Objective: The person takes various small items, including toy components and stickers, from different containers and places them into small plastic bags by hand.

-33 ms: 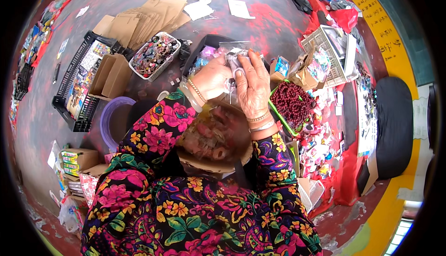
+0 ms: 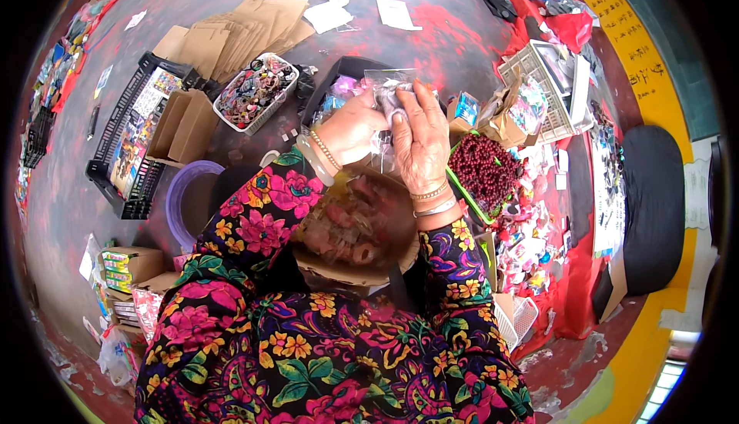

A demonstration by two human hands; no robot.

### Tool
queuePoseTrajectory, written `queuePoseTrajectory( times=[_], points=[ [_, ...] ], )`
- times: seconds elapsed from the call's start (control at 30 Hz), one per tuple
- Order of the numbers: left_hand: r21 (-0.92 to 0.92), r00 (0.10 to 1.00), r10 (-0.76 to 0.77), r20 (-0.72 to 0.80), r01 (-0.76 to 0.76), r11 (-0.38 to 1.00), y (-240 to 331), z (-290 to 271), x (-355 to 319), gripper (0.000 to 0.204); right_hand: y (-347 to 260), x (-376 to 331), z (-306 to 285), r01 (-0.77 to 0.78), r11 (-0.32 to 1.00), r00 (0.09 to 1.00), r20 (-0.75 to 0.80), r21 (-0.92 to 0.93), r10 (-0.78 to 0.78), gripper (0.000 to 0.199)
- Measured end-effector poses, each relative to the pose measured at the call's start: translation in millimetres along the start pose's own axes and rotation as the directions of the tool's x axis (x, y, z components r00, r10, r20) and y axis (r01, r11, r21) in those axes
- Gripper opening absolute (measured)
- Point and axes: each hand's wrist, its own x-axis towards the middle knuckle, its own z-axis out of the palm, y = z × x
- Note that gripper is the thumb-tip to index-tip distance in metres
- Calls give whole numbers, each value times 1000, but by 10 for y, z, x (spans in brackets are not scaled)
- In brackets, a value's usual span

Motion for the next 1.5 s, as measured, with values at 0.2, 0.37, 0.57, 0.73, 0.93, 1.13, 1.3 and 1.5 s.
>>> queuePoseTrajectory(
  times=[0.2,0.37,0.57,0.73,0.93,1.13,1.3,1.5],
  points=[
    [41,998,-68,14,68,997,10,71,-58,39,310,86,-19,-236,967,966,-90,97,244,27],
    [-88,999,-32,19,34,996,103,91,-20,38,686,27,-221,-621,320,548,104,715,830,19],
    [-16,988,112,-103,-114,993,71,22,17,40,330,128,-460,-141,989,897,-417,45,147,27],
    [-33,972,178,-154,-185,982,-45,160,14,39,-32,52,-54,50,997,998,-38,56,-48,35],
    [-214,975,170,-143,-198,956,100,-139,58,26,-147,-36,120,113,993,991,66,34,-115,38],
    [-300,950,40,-311,-138,944,308,-242,47,18,-173,-128,198,194,980,979,63,33,-196,45],
    [-383,954,212,-213,-281,880,539,-285,4,23,-6,-299,350,147,979,982,101,144,-163,40],
    [-237,911,304,-280,-372,898,564,-61,-45,26,182,-308,276,-719,143,671,626,680,398,22]
  ],
)
